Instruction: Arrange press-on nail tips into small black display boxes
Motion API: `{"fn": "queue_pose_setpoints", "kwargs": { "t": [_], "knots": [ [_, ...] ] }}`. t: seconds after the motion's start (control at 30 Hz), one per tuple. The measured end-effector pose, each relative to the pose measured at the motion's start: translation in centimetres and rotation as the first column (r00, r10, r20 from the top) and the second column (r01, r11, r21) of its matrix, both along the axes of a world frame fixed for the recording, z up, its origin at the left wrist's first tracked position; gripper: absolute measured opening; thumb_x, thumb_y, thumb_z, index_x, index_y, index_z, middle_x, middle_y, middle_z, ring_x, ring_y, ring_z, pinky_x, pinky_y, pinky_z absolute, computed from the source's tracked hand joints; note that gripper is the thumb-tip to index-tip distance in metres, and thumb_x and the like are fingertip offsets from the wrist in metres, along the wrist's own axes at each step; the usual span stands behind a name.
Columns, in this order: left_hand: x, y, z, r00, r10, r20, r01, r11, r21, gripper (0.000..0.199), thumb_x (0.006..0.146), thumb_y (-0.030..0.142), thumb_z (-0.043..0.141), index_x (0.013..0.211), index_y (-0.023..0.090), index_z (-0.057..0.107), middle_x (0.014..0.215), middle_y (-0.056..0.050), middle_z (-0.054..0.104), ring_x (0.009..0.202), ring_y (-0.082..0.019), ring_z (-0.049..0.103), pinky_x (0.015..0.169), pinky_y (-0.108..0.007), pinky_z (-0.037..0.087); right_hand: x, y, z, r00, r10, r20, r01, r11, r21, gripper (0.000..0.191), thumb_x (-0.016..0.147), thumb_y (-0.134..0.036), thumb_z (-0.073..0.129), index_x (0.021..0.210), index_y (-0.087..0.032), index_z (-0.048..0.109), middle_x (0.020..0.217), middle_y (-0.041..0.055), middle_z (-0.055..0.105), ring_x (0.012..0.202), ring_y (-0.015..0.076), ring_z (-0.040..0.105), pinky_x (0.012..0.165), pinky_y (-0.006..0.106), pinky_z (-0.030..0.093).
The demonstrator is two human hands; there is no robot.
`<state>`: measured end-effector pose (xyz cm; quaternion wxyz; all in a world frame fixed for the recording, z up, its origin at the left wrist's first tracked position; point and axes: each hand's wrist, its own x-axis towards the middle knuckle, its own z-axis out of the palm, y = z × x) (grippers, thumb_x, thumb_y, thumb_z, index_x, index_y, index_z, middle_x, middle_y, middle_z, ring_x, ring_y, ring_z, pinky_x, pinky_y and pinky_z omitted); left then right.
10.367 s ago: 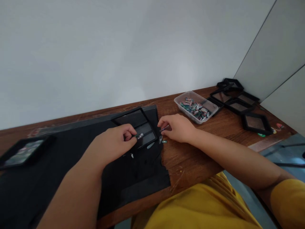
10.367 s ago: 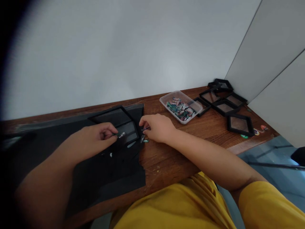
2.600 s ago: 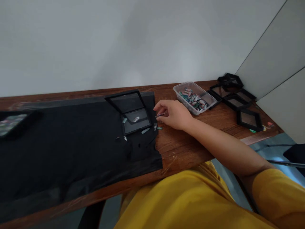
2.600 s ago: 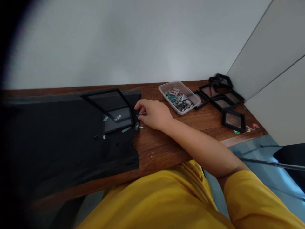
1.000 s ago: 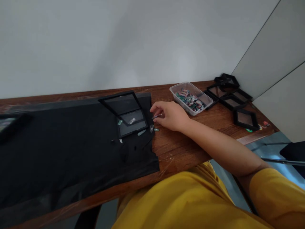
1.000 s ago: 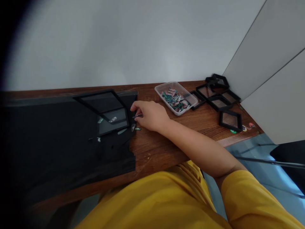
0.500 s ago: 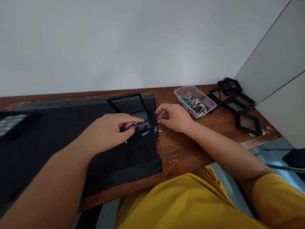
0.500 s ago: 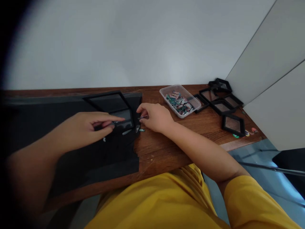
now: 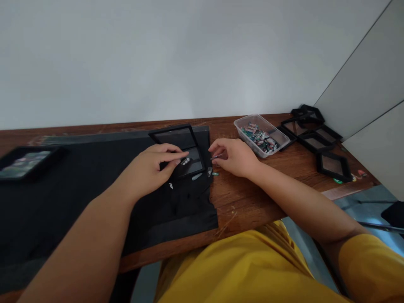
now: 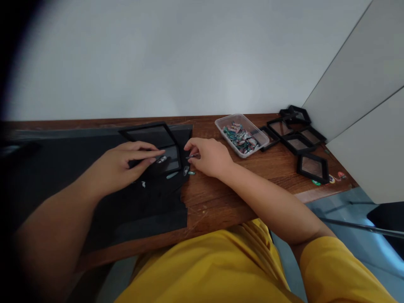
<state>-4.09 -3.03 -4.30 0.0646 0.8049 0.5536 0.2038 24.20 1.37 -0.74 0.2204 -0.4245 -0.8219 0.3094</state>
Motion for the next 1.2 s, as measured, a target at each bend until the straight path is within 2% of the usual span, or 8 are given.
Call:
{"fn": "queue_pose_setpoints", "kwargs": {
  "t": [0.27, 0.5, 0.73, 0.97, 1.2],
  "knots": [
    [0.2, 0.01, -0.5, 0.997, -0.074, 0.0, 0.074, 0.997, 0.016, 0.046, 0.111, 0.039, 0.046, 0.12, 0.027, 0.089, 0.138, -0.009, 0.083, 0.127, -0.026, 0.068, 0.117, -0.05, 0.051, -0.01, -0.17, 0.3, 1.0, -0.003, 0.02, 0.003, 1.0, -0.019, 0.025, 0.09, -0.006, 0.082, 0.112, -0.019, 0.078, 0.103, 0.004, 0.085, 0.092, 0.0198, 0.078, 0.084, 0.032, 0.055],
    [0.13, 0.0, -0.56, 0.995, -0.084, 0.058, 0.085, 0.996, -0.012, 0.039, 0.102, 0.053, 0.061, 0.118, 0.031, 0.089, 0.131, -0.006, 0.085, 0.123, -0.03, 0.073, 0.114, -0.05, 0.055, -0.01, -0.02, 0.01, 1.0, 0.001, 0.01, -0.001, 1.0, -0.016, 0.027, 0.089, -0.007, 0.082, 0.111, -0.021, 0.078, 0.102, 0.0022, 0.085, 0.094, 0.0201, 0.079, 0.085, 0.032, 0.055],
    [0.72, -0.2, -0.11, 0.997, -0.03, 0.071, 0.03, 1.0, 0.008, 0.046, 0.104, 0.057, 0.059, 0.114, 0.022, 0.088, 0.121, -0.011, 0.087, 0.118, -0.031, 0.073, 0.112, -0.054, 0.056, 0.04, -0.14, 0.15, 1.0, 0.007, 0.02, -0.007, 1.0, -0.004, 0.025, 0.09, -0.007, 0.082, 0.109, -0.022, 0.077, 0.102, 0.0018, 0.085, 0.091, 0.0192, 0.078, 0.083, 0.031, 0.055],
    [0.12, 0.27, -0.55, 0.996, 0.017, 0.082, -0.017, 1.0, 0.0, 0.04, 0.099, 0.06, 0.065, 0.115, 0.031, 0.088, 0.12, -0.008, 0.086, 0.116, -0.032, 0.074, 0.109, -0.05, 0.06, 0.03, -0.18, -0.04, 1.0, 0.002, 0.023, -0.002, 1.0, 0.003, 0.025, 0.09, -0.008, 0.082, 0.111, -0.022, 0.078, 0.102, 0.0022, 0.086, 0.092, 0.0199, 0.078, 0.083, 0.032, 0.054],
    [0.32, 0.18, -0.18, 0.997, -0.007, 0.081, 0.006, 1.0, 0.011, 0.035, 0.098, 0.054, 0.063, 0.104, 0.03, 0.088, 0.112, -0.008, 0.087, 0.11, -0.033, 0.074, 0.103, -0.051, 0.06, 0.0, -0.23, -0.13, 1.0, 0.001, 0.023, -0.001, 1.0, 0.006, 0.026, 0.09, -0.008, 0.083, 0.111, -0.022, 0.078, 0.101, 0.0018, 0.086, 0.091, 0.02, 0.078, 0.083, 0.032, 0.054]
  ]
}}
